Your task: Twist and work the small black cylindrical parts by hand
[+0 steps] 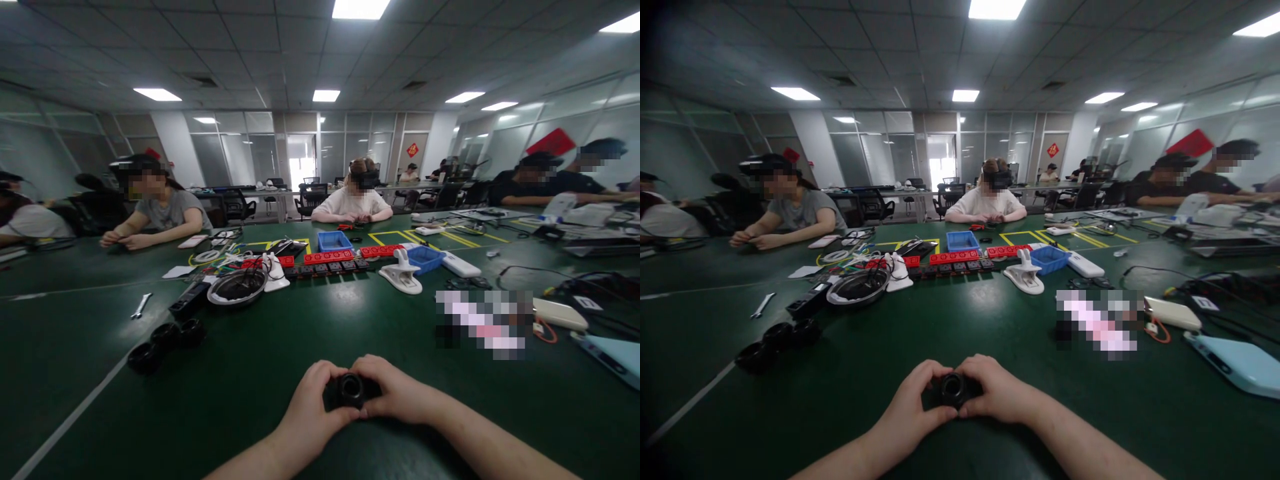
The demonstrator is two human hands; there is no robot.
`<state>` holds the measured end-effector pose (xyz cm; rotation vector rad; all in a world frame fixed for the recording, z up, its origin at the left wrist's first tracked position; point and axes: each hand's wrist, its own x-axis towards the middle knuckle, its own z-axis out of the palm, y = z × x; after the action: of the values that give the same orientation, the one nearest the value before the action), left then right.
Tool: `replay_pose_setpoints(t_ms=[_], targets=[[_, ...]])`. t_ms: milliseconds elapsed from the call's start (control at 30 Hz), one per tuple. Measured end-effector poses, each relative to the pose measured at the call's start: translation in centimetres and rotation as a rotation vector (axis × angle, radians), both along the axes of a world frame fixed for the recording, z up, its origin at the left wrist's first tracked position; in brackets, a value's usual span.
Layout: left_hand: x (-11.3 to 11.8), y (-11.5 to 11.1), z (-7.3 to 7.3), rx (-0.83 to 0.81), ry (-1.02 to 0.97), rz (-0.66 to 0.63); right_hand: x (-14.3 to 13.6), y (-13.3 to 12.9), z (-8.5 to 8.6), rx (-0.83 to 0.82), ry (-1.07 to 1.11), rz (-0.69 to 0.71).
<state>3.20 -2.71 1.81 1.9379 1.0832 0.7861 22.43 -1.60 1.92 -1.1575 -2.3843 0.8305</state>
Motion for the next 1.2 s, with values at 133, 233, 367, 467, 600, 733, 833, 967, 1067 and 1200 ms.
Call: replay_pose_setpoints(t_ms=[133,233,367,467,600,733,833,967,1067,1200], targets=[[0.3,0.1,-0.4,-0.006,0.029,0.067,-0.7,-0.2,-0.3,0.020,-0.067,-0.119],[0.4,-0.1,-0.6,0.005,0.035,0.092,-1.5,-0.3,-0.3,0.072,-0.144,-0.177],[0.3,-0.2,-0.4,0.025,0.037,0.082,-1.8,-0.6,0.1,0.113,-0.163,-0.190],[0.1,-0.2,-0.2,0.029,0.028,0.044,-1.0,-0.7,0.6,0.097,-0.091,-0.037],[-0.1,-0.1,0.1,0.029,0.030,-0.030,0.5,-0.2,1.1,-0.003,-0.013,0.135],[-0.2,-0.1,0.2,0.029,0.014,-0.080,1.0,0.2,0.9,-0.024,0.028,0.144],[-0.2,-0.2,0.3,0.032,0.002,-0.087,0.6,0.1,0.4,-0.015,0.046,0.098],[0.0,-0.2,0.1,0.041,0.013,-0.023,-0.6,-0.3,-0.4,0.073,-0.025,-0.068],[0.2,0.0,-0.4,0.029,-0.002,0.068,-1.6,-0.5,-0.6,0.166,-0.125,-0.173],[0.2,0.0,-0.6,0.023,-0.032,0.061,-1.5,-0.3,-0.2,0.154,-0.106,-0.074]])
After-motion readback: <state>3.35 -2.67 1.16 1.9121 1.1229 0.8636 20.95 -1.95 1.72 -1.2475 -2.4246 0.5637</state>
